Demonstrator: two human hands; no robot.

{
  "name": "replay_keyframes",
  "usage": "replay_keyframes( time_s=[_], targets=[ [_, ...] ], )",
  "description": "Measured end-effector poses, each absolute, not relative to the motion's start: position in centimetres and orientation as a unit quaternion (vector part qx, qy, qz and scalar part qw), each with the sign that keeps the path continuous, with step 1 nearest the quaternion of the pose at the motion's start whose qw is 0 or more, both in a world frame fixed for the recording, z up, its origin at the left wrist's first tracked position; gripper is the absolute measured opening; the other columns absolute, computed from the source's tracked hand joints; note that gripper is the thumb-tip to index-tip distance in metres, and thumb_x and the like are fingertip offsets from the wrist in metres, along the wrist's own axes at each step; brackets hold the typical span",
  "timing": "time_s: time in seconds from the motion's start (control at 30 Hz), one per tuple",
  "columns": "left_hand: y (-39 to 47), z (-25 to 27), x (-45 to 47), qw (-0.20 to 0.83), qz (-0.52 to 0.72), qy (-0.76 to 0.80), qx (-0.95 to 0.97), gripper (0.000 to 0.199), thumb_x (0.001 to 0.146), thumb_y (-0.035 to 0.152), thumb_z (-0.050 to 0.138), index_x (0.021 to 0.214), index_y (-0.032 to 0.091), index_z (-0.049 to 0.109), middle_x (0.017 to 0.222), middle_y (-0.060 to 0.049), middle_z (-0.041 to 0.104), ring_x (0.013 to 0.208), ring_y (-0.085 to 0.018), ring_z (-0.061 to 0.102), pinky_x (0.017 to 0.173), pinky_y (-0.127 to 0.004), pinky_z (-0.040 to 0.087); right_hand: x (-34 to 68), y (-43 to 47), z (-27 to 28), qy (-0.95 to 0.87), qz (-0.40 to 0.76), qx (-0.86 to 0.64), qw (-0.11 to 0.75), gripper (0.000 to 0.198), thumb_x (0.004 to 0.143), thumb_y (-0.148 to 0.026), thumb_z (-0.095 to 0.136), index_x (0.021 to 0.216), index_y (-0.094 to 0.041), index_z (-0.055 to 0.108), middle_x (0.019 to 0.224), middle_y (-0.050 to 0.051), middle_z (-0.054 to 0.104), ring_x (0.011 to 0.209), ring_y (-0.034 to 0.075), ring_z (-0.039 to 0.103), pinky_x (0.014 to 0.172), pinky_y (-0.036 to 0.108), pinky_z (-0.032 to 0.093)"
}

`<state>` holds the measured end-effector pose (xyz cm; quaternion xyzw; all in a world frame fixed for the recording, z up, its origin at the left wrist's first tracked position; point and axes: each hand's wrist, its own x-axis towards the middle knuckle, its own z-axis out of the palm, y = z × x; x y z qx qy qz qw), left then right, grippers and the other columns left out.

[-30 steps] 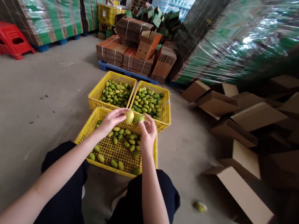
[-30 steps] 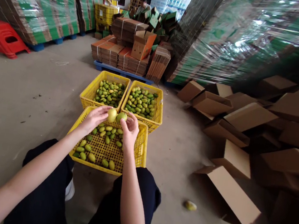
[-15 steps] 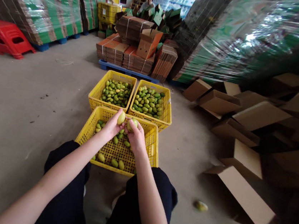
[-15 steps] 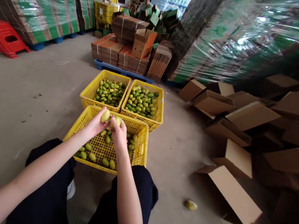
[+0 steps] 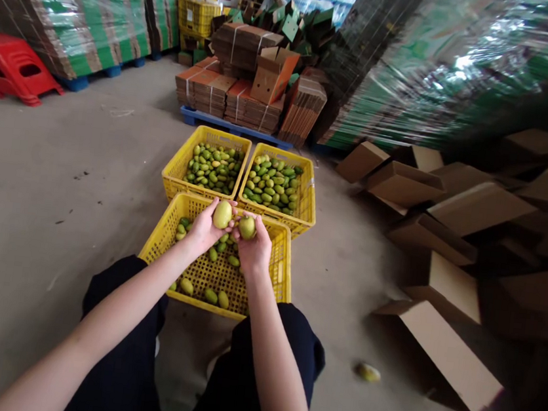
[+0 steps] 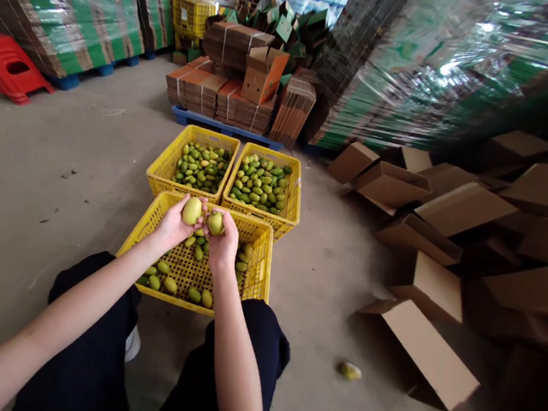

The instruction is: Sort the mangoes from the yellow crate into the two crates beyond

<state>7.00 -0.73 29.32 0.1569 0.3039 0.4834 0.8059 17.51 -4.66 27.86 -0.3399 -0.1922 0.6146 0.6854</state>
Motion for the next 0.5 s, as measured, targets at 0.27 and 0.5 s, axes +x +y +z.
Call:
replay_keyframes(
  time_s=[0.27, 0.5],
  targets=[
    [-0.98, 29.82, 6.70, 0.785, 0.500, 0.320, 0.179, 0.015, 0.078, 0.022, 0.066, 0.076, 0.015, 0.053, 0.064, 0.003, 0.060, 0.032, 0.000, 0.037, 0.032, -0.012, 0.023, 17.22, -4.50, 27.60, -0.203, 0.594, -0.351, 0.695, 0.037, 0.063, -0.042, 0.083, 0.079, -0.020, 0.058, 0.065, -0.008, 0.057, 0.043, 0.004, 0.041, 0.040, 0.019, 0.033],
    [-0.72, 29.27, 6.61, 0.793, 0.503, 0.290, 0.187, 0.023, 0.083, 0.028, 0.051, 0.070, 0.011, 0.059, 0.057, -0.003, 0.058, 0.037, -0.004, 0.043, 0.037, -0.014, 0.034, 17.32, -4.23, 27.67, -0.151, 0.588, -0.381, 0.698, 0.032, 0.073, -0.048, 0.073, 0.074, -0.020, 0.056, 0.065, -0.003, 0.062, 0.058, 0.011, 0.057, 0.042, 0.021, 0.036]
  ],
)
